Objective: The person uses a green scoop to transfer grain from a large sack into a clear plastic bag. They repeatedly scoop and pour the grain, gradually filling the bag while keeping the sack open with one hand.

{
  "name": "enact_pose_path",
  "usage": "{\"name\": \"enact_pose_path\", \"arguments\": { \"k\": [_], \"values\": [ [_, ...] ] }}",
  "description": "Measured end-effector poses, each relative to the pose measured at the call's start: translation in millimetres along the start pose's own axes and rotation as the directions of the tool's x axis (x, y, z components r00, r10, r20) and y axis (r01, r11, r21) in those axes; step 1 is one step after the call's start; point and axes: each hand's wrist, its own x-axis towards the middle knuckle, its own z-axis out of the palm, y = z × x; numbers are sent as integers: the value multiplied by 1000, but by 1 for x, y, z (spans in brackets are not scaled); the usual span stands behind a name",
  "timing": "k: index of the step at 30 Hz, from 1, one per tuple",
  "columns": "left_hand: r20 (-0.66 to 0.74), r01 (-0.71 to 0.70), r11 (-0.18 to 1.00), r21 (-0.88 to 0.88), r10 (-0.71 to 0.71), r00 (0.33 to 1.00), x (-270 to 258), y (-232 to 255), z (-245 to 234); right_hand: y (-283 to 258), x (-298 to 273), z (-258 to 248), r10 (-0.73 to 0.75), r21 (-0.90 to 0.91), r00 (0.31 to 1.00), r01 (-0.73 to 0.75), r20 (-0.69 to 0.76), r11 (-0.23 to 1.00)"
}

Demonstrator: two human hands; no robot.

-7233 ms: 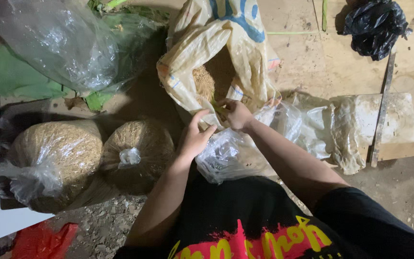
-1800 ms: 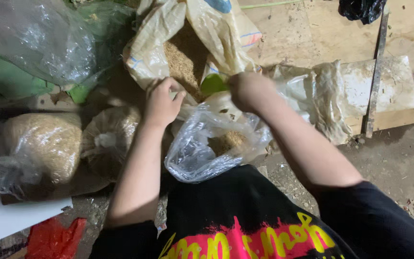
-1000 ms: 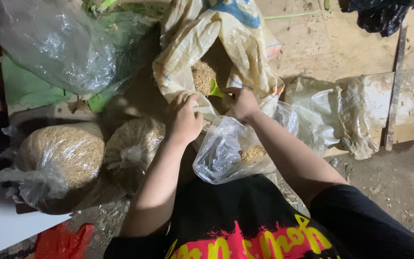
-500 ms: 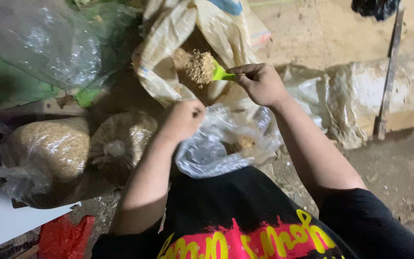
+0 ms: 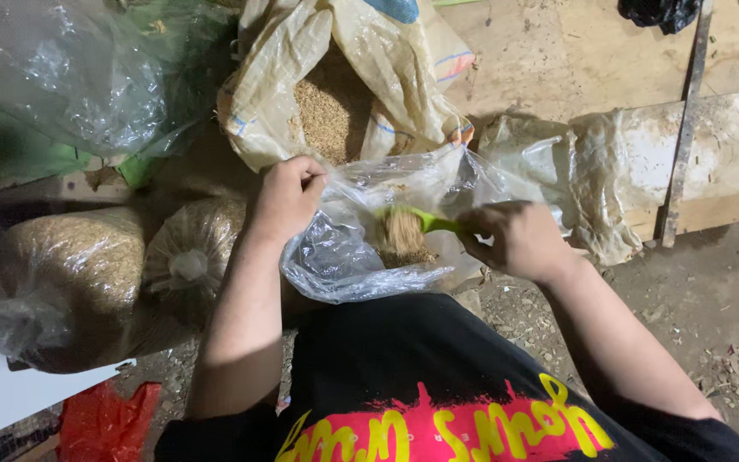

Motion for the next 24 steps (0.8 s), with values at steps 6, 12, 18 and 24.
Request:
{"name": "enact_pose_path", "arguments": {
  "k": [6,12,18,24],
  "values": [
    [95,8,1000,-22,-6,996,0,-4,-2,3,6,-11,-7,59,980,19,-197,998],
    [107,40,994,-97,-30,994,17,-14,6,12,91,25,566,-93,806,-559,175,824],
    [-97,-75,995,-66,69,993,86,-32,44,30,218,126,531,-207,809,-491,252,846],
    [-118,177,962,206,-155,981,144,-75,75,40,254,168,505,-96,855,-496,121,863]
  ]
}}
